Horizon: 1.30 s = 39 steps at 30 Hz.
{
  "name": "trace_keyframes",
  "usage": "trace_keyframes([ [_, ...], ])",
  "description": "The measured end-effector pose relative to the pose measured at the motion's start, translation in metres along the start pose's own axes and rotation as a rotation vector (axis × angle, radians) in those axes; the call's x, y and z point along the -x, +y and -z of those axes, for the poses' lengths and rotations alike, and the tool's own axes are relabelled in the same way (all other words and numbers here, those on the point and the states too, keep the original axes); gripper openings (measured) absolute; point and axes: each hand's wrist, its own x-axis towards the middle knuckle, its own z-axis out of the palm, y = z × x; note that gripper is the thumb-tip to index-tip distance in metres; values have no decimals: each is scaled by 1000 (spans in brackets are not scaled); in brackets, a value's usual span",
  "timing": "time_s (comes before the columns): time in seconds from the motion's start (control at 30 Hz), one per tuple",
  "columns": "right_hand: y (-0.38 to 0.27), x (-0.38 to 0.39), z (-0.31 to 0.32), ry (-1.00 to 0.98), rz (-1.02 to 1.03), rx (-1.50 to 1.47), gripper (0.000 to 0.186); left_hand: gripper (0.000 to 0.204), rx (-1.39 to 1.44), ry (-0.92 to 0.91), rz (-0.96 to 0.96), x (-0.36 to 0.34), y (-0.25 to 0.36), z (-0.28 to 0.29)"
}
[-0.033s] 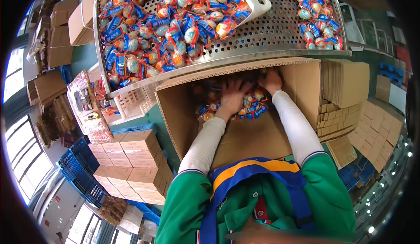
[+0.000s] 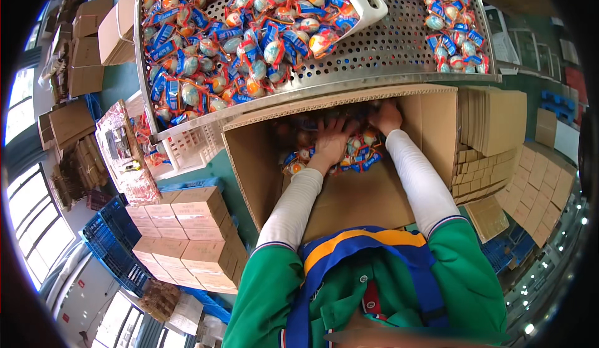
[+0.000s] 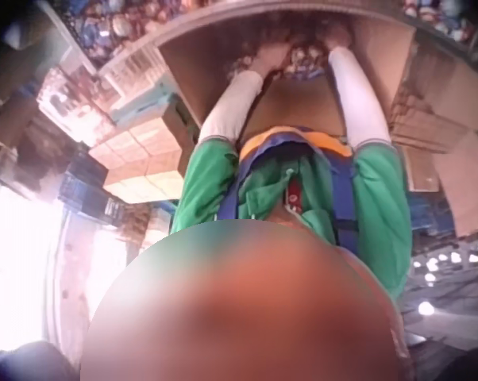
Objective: Taping a cardboard box and using a scoop to fill it with individually wrapped candies from a large bin.
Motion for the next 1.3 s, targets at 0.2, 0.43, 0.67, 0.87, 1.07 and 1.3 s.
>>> trace_keyframes([
  [0.2, 19, 9, -13, 143, 424, 244, 65, 55, 52, -171, -1, -14, 13, -2],
  [0.43, -2, 5, 20, -274, 321, 252, 56, 31, 20, -205, 80, -19, 12, 0],
  [0.67, 3, 19, 18, 26, 550, 264, 49, 45, 84, -267, 134, -26, 4, -11],
  [0.87, -25, 26, 51, -139, 408, 250, 52, 42, 234, -296, 211, -19, -2, -5],
  [1.07, 10, -24, 20, -194, 546, 457, 58, 40, 262, -207, 201, -18, -2, -9],
  [1.3, 21, -19, 10, -173, 572, 488, 57, 39, 336, -173, 261, -20, -5, 6],
])
